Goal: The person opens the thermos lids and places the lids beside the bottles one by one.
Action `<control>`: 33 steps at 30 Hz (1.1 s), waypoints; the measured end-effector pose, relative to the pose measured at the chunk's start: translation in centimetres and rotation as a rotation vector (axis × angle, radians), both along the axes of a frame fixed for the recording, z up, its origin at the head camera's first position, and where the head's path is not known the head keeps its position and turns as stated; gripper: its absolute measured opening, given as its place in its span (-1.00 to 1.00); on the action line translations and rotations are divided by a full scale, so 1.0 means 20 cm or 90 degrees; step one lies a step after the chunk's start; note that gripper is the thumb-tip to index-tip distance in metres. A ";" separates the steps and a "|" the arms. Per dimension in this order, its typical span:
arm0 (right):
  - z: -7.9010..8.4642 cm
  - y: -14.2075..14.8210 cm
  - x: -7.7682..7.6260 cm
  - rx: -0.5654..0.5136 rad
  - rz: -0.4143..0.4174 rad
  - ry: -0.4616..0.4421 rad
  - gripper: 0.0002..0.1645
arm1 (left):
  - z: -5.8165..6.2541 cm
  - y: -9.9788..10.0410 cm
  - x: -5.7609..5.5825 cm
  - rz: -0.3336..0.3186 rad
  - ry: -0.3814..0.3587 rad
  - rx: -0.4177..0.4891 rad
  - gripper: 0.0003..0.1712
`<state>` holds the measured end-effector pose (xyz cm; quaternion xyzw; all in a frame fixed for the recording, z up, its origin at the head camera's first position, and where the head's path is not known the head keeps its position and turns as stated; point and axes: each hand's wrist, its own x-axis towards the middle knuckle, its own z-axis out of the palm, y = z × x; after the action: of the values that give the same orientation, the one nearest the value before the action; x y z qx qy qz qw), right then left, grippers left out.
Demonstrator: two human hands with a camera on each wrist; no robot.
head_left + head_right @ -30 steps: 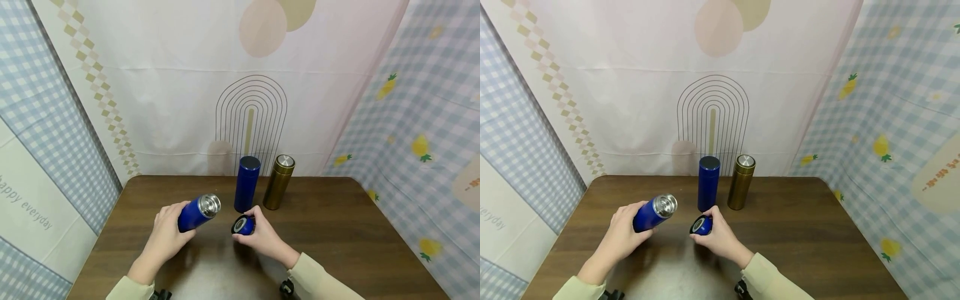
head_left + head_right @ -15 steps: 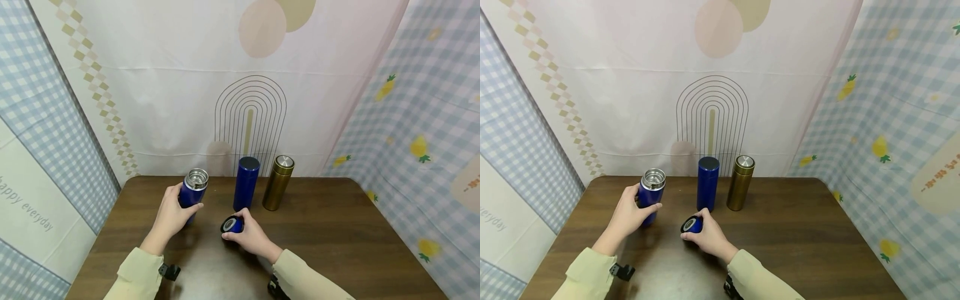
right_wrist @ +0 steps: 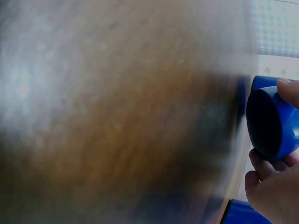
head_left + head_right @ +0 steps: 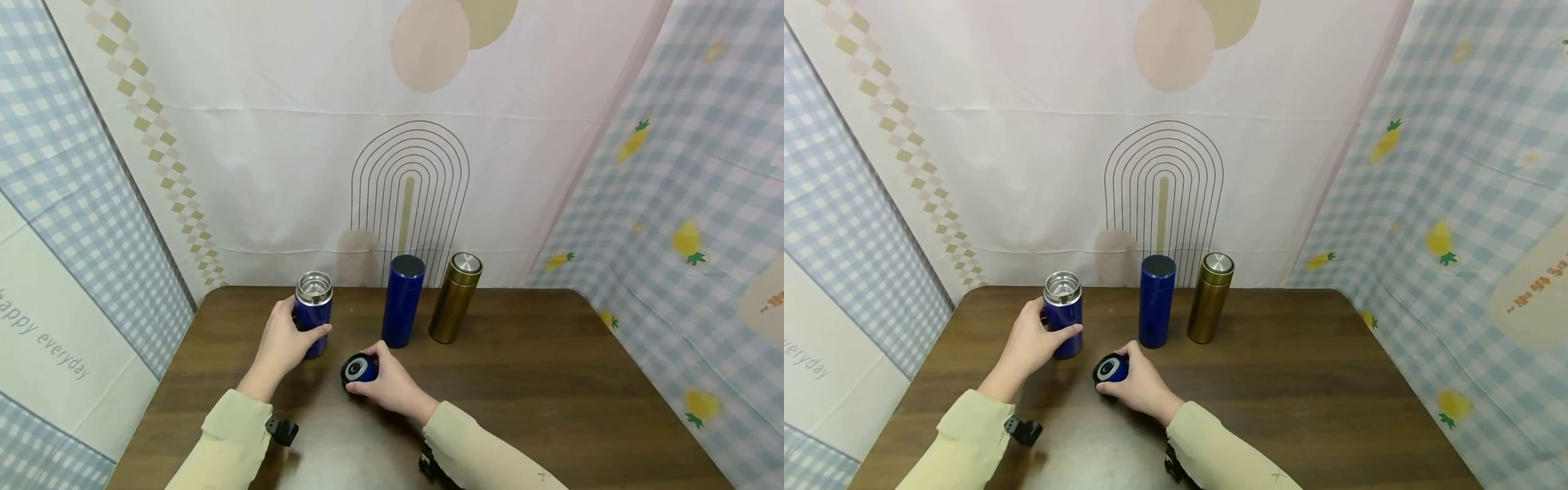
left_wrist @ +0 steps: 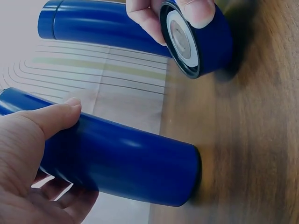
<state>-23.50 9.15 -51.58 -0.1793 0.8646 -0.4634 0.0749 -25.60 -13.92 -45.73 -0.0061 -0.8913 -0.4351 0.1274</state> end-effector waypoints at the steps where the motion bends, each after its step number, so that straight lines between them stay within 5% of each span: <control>1: 0.00 0.00 0.00 0.002 0.004 -0.004 -0.30 | 0.00 0.00 0.00 0.004 -0.003 0.002 -0.01; 13: 0.00 -0.02 -0.04 0.205 0.131 0.128 -0.21 | -0.07 -0.02 -0.04 0.041 -0.011 0.018 -0.02; 19: 0.00 -0.05 -0.06 0.274 0.125 0.178 -0.23 | -0.07 -0.02 -0.04 0.060 -0.015 0.004 0.00; 33: 0.02 -0.07 -0.03 0.308 0.092 0.161 -0.22 | -0.02 -0.03 -0.05 0.032 -0.075 0.004 -0.01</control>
<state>-24.06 7.85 -51.10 -0.2739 0.9375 -0.2108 0.0399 -26.70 -14.52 -46.18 0.0423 -0.8957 -0.4341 0.0860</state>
